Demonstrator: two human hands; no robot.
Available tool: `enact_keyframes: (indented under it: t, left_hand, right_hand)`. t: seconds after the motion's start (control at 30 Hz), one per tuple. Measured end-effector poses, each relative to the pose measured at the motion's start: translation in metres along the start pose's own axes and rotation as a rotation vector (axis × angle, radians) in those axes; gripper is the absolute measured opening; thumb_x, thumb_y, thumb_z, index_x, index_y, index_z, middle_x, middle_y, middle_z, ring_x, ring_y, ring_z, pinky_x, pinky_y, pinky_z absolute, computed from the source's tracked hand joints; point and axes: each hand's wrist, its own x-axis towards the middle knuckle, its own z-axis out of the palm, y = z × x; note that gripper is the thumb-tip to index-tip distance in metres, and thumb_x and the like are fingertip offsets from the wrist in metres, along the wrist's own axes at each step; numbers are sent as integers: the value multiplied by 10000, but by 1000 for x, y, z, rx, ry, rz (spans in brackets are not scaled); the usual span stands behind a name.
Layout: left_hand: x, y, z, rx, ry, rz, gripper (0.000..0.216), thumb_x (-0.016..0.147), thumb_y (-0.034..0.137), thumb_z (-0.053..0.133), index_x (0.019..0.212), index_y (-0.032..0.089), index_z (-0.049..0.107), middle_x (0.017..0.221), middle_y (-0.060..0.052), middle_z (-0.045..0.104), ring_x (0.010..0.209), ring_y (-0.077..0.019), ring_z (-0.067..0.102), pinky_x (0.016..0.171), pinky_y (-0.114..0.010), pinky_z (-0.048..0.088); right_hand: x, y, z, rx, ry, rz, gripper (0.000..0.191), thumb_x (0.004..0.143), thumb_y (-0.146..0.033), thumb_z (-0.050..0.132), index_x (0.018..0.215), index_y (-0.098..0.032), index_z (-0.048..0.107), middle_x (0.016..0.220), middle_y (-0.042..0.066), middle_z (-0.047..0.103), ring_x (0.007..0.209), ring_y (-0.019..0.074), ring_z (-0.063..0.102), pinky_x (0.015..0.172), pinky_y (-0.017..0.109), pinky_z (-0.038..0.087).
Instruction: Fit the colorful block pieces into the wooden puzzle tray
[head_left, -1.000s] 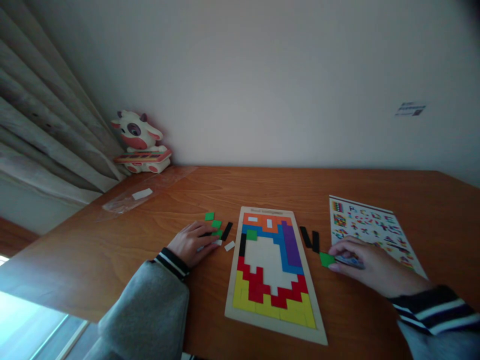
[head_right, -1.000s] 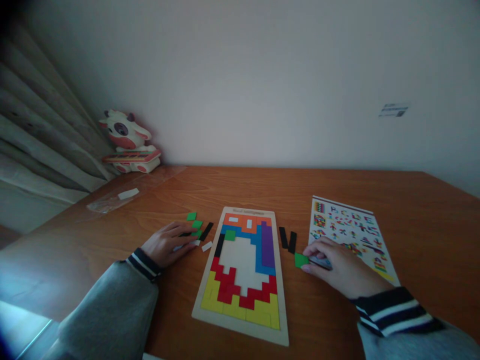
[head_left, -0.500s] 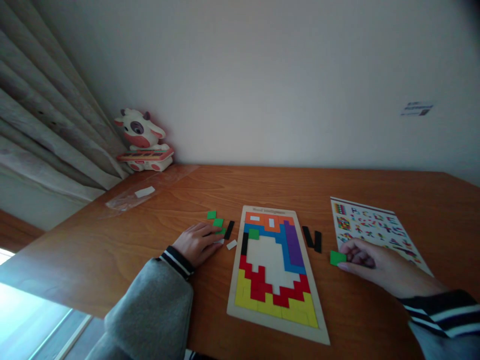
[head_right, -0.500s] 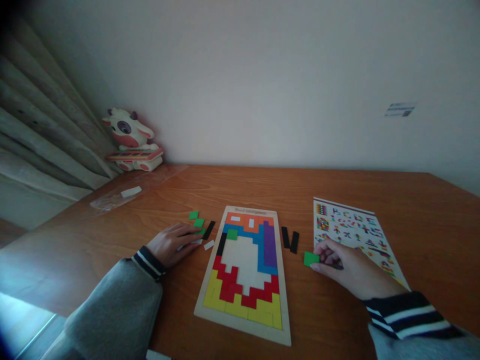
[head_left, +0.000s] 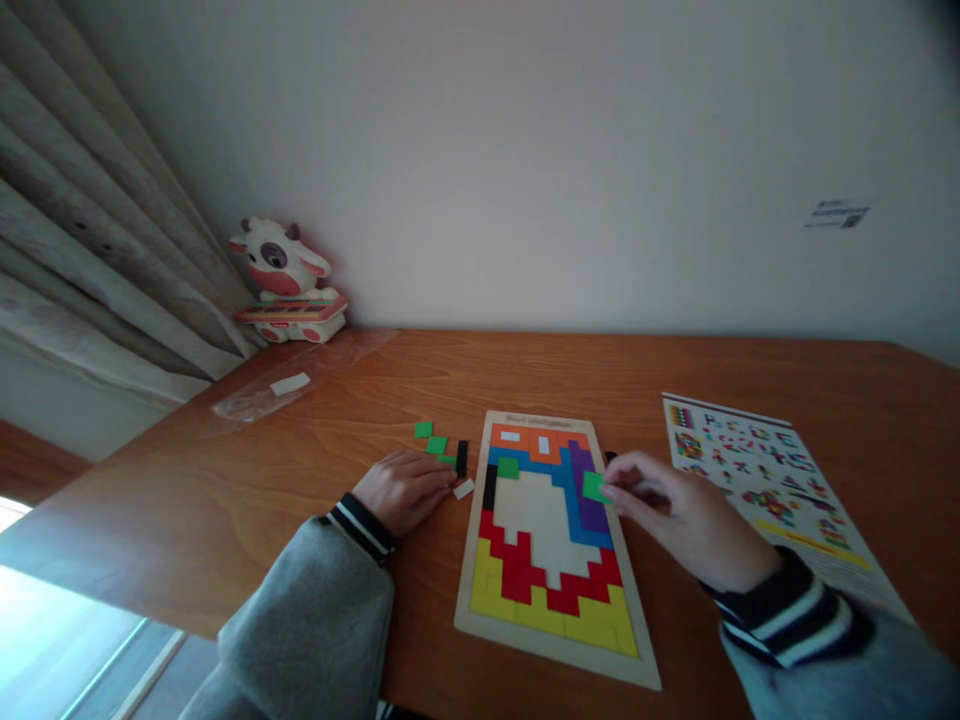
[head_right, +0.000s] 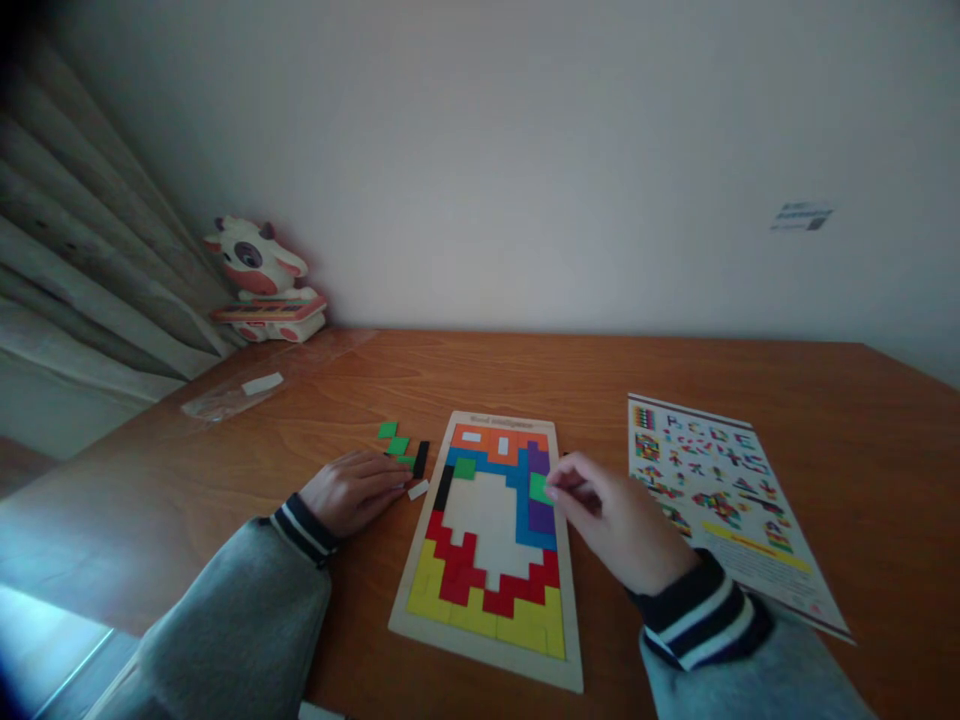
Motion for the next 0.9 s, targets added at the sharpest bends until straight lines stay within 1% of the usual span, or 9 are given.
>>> enact_keyframes:
  t: [0.07, 0.1, 0.23, 0.37, 0.53, 0.63, 0.73, 0.83, 0.9]
  left_hand:
    - [0, 1, 1, 2, -2, -7, 200, 940, 226, 520, 1049, 210, 687, 1049, -57, 729, 916, -197, 700, 806, -352, 579]
    - [0, 1, 1, 3, -4, -11, 199, 938, 227, 522, 1046, 213, 689, 1050, -58, 727, 914, -198, 699, 797, -351, 579]
    - [1, 4, 1, 16, -14, -23, 202, 938, 234, 516, 1030, 216, 694, 1046, -62, 723, 911, -207, 695, 772, -353, 581]
    - [1, 6, 0, 11, -12, -42, 207, 938, 247, 518, 1053, 210, 686, 1059, -64, 720, 910, -208, 691, 783, -359, 581]
    - [-3, 1, -4, 39, -14, -103, 223, 937, 290, 528, 1083, 199, 669, 1083, -79, 707, 933, -218, 677, 798, -376, 578]
    - [-7, -4, -7, 46, -29, -118, 227, 936, 289, 521, 1086, 193, 663, 1066, -83, 705, 918, -213, 671, 793, -372, 577]
    - [-9, -6, -8, 37, -36, -119, 220, 933, 277, 519, 1076, 192, 662, 1059, -83, 703, 914, -208, 663, 801, -368, 574]
    - [-10, -4, -8, 21, -47, -127, 213, 930, 267, 523, 1074, 192, 661, 1067, -79, 699, 923, -209, 653, 807, -368, 572]
    - [-9, -3, -8, 16, -52, -130, 215, 930, 266, 523, 1077, 191, 661, 1066, -80, 697, 930, -212, 649, 813, -373, 570]
  right_hand:
    - [4, -14, 19, 10, -27, -24, 162, 879, -384, 527, 849, -239, 592, 760, 13, 692, 700, 173, 676, 645, 298, 553]
    - [6, -19, 27, 12, -25, -25, 152, 882, -363, 521, 860, -237, 603, 761, 10, 691, 683, 166, 672, 621, 289, 548]
    - [14, -32, 58, 10, 24, -73, 122, 881, -248, 523, 906, -221, 639, 838, 23, 719, 731, 158, 681, 692, 302, 549]
    - [20, -35, 77, -68, 6, -150, 143, 876, -169, 532, 925, -219, 656, 906, 30, 723, 783, 170, 680, 741, 331, 547]
    - [21, -31, 83, -159, -29, -239, 215, 880, -114, 504, 948, -230, 672, 991, 41, 692, 890, 184, 671, 802, 352, 543]
    - [20, -28, 83, -185, -35, -283, 265, 898, -134, 493, 1084, -239, 650, 1055, 55, 678, 964, 196, 656, 861, 378, 537]
    - [19, -25, 85, -210, -20, -307, 327, 907, -143, 482, 1193, -251, 599, 1065, 58, 675, 968, 200, 654, 863, 392, 543]
    - [19, -26, 88, -240, -8, -347, 319, 918, -137, 469, 1182, -243, 613, 1092, 63, 658, 997, 196, 640, 900, 397, 534]
    - [20, -27, 89, -282, 5, -363, 308, 915, -148, 492, 1187, -219, 618, 1118, 81, 639, 1013, 206, 628, 907, 404, 534]
